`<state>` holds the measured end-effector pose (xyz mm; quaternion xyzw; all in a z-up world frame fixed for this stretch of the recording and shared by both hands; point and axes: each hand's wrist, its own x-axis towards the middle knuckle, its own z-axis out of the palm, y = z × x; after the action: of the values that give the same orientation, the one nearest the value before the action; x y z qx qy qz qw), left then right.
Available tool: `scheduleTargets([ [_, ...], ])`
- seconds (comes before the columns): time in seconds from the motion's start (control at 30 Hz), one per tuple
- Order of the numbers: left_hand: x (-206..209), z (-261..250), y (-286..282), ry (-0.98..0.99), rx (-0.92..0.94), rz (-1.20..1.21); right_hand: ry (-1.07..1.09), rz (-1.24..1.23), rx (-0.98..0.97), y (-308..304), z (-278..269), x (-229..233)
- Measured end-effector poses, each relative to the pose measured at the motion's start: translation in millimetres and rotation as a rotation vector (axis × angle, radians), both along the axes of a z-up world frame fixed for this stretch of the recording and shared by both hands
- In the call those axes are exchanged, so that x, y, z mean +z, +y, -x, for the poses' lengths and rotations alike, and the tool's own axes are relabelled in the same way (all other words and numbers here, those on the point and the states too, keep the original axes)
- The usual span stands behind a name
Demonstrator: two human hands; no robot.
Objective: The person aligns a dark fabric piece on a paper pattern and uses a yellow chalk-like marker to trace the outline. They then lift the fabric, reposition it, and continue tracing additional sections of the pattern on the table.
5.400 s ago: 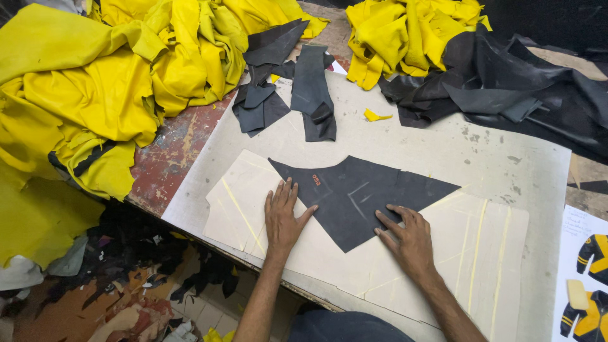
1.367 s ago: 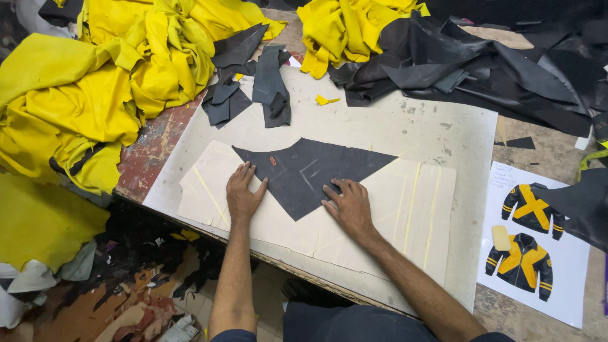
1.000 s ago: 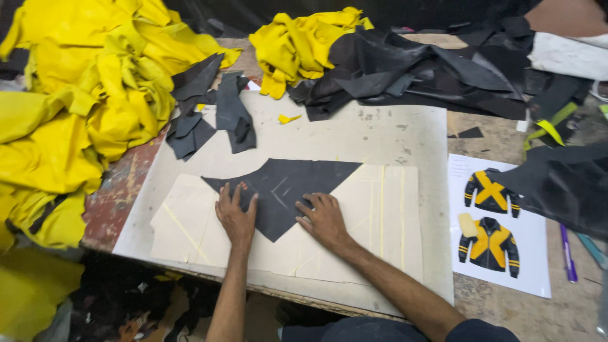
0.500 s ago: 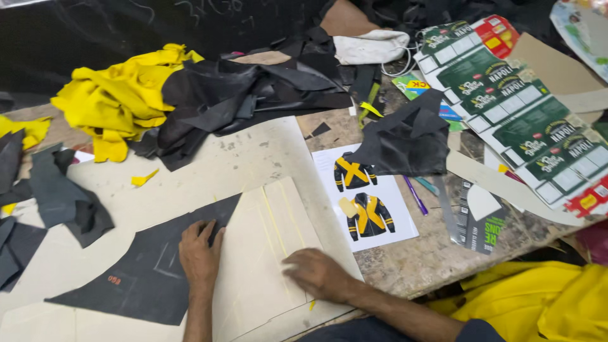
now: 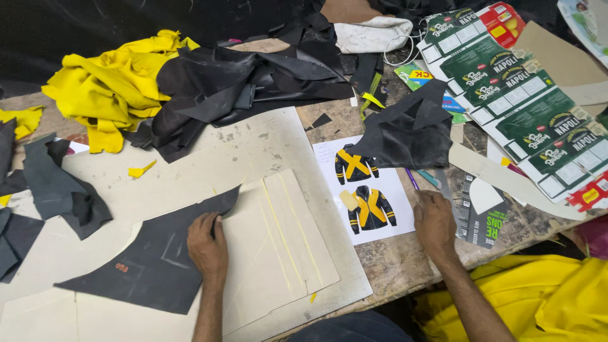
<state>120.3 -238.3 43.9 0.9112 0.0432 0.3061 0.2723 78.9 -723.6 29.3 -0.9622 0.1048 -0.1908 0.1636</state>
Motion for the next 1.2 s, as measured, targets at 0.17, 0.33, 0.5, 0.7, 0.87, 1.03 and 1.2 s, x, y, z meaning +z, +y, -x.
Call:
scheduleTargets([
  [0.17, 0.2, 12.4, -26.0, -0.051, -0.123, 0.069, 0.078, 0.332, -0.157, -45.7, 2.5, -23.1],
  [0.33, -3.1, -1.5, -44.5, -0.105, -0.135, 0.184, 0.283, 0.228, -0.298, -100.3, 12.6, -59.4],
  [0.5, 2.7, -51.4, -65.1, -0.208, -0.163, 0.22, 0.43, 0.161, -0.331, -121.7, 13.7, -74.0],
  [0.7, 2.2, -90.7, -118.7, -0.185, -0.399, 0.028, 0.341, 0.155, -0.382, -115.6, 17.9, -76.2],
  [0.87, 1.2, -72.6, -143.1, 0.07, -0.66, -0.191, 0.457, 0.105, -0.381, -134.3, 15.5, -82.5],
  [1.03, 12.3, 7.3, -162.2, 0.331, -0.573, -0.14, 0.651, -0.116, -0.395, -151.7, 6.1, -79.4],
  [1.2, 26.4, 35.8, -162.7, 0.368, -0.362, -0.085, 0.685, -0.056, -0.387, -146.9, 4.5, -78.6],
])
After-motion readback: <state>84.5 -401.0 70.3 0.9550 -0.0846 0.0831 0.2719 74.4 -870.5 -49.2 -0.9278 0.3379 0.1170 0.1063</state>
